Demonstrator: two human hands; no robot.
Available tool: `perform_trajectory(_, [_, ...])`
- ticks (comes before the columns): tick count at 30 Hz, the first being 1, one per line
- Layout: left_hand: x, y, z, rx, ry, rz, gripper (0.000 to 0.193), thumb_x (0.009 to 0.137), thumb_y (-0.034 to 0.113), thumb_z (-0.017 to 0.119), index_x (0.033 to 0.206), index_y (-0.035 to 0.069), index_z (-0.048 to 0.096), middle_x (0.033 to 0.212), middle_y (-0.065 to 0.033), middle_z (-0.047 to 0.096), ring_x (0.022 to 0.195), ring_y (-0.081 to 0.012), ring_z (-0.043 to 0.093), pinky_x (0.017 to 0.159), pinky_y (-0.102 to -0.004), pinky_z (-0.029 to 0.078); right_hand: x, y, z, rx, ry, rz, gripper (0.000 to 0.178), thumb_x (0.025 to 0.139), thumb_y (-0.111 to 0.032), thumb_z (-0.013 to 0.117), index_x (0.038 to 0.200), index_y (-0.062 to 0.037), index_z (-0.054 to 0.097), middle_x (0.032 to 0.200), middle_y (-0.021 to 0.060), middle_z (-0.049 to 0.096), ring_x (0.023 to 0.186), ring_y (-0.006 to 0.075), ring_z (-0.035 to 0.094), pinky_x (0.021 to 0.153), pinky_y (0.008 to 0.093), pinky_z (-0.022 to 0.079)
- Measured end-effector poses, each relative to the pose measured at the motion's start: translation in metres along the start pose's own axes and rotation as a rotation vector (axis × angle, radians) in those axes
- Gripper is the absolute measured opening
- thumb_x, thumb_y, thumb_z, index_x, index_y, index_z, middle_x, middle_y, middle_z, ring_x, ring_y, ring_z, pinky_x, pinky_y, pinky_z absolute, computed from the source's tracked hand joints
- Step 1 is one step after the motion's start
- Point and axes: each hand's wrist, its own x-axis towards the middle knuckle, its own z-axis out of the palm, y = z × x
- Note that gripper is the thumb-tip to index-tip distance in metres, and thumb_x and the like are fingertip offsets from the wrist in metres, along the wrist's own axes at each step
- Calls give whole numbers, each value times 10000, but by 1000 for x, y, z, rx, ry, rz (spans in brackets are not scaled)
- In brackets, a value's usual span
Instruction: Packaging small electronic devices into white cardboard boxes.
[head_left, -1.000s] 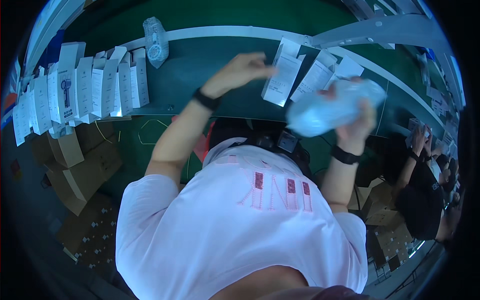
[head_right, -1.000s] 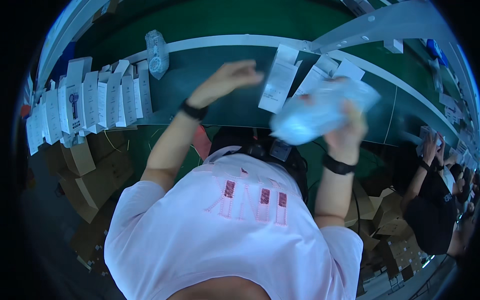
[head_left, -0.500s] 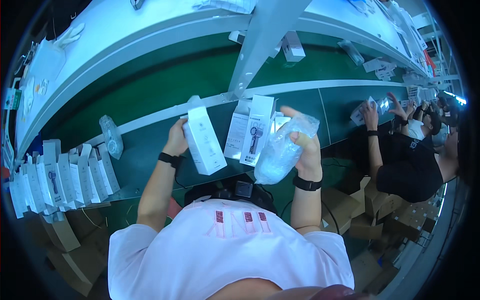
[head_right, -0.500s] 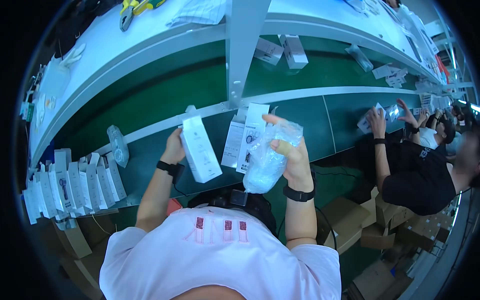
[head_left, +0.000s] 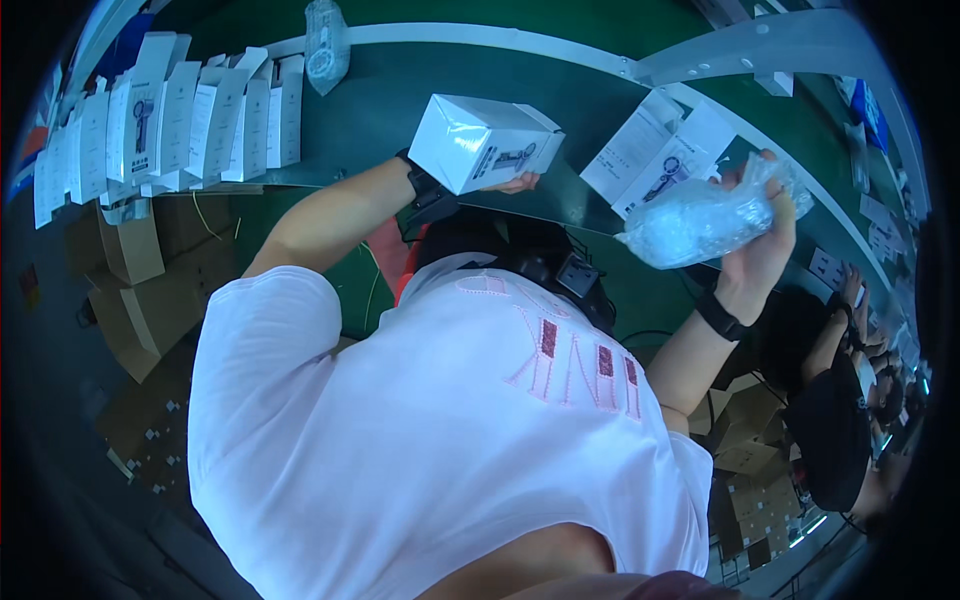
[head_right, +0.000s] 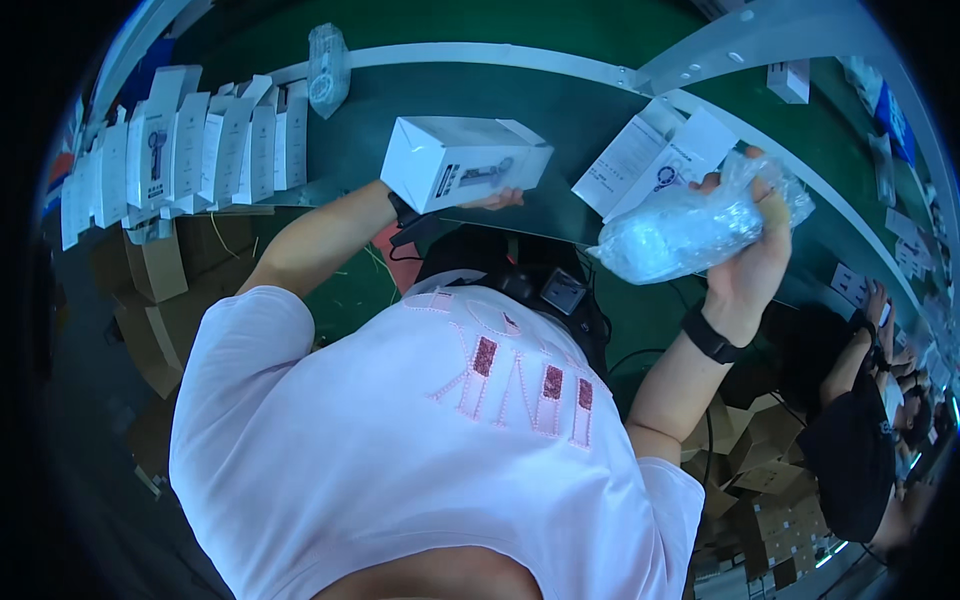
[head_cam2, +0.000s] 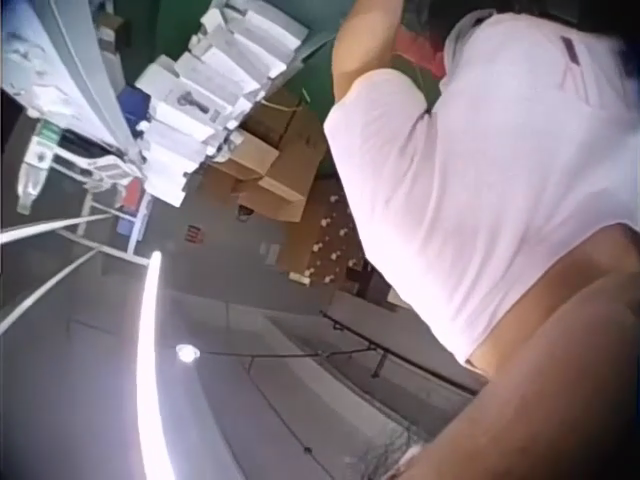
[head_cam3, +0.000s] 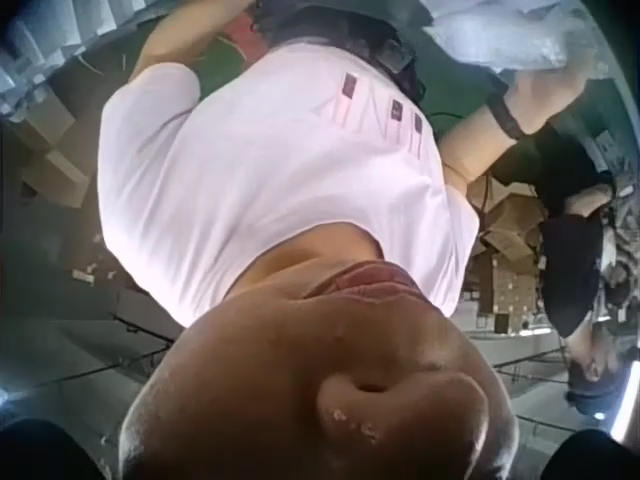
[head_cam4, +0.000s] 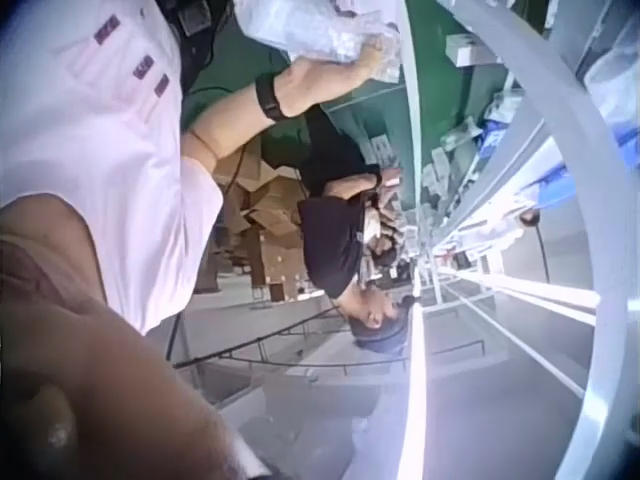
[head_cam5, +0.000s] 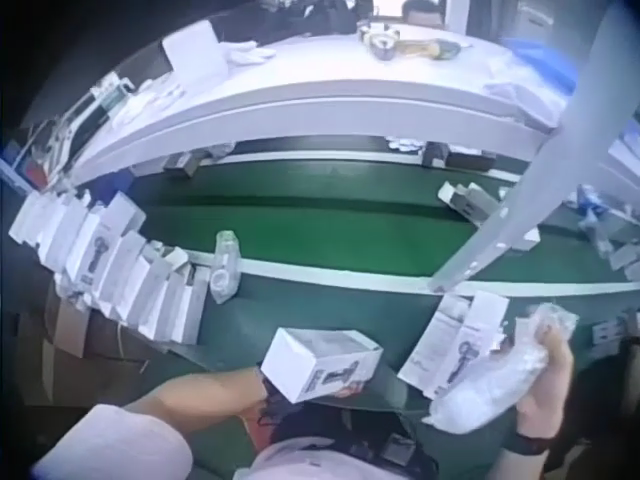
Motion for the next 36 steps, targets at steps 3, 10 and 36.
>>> perform_trajectory(3, [-17, -18, 0, 292, -84, -10, 718, 951, 449, 431, 1414, -54, 213, 1285, -316, 357, 1149, -396, 465, 933, -464, 471, 4, -17, 14, -21, 56, -79, 350, 880, -192, 583, 1148, 29, 537, 1023, 169, 616, 916, 288, 622, 851, 456, 511])
perform_trajectory(10, [-49, -75, 85, 1566, 556, 581, 431, 943, 321, 437, 1084, -50, 604, 972, -153, 664, 790, -191, 655, 695, -311, 525, 21, -25, 123, 10, -77, -459, 299, 925, -199, 550, 1120, 28, 545, 1071, 201, 619, 1042, 298, 604, 947, 431, 464])
perform_trajectory(36, [12, -33, 1, 661, -262, 442, 544, 952, 413, 439, 1272, -27, 433, 1081, -170, 599, 943, -260, 621, 878, -367, 500, 39, -11, 161, -18, 19, -516, 251, 914, -160, 553, 1104, 5, 535, 1055, 165, 617, 996, 267, 603, 919, 426, 475])
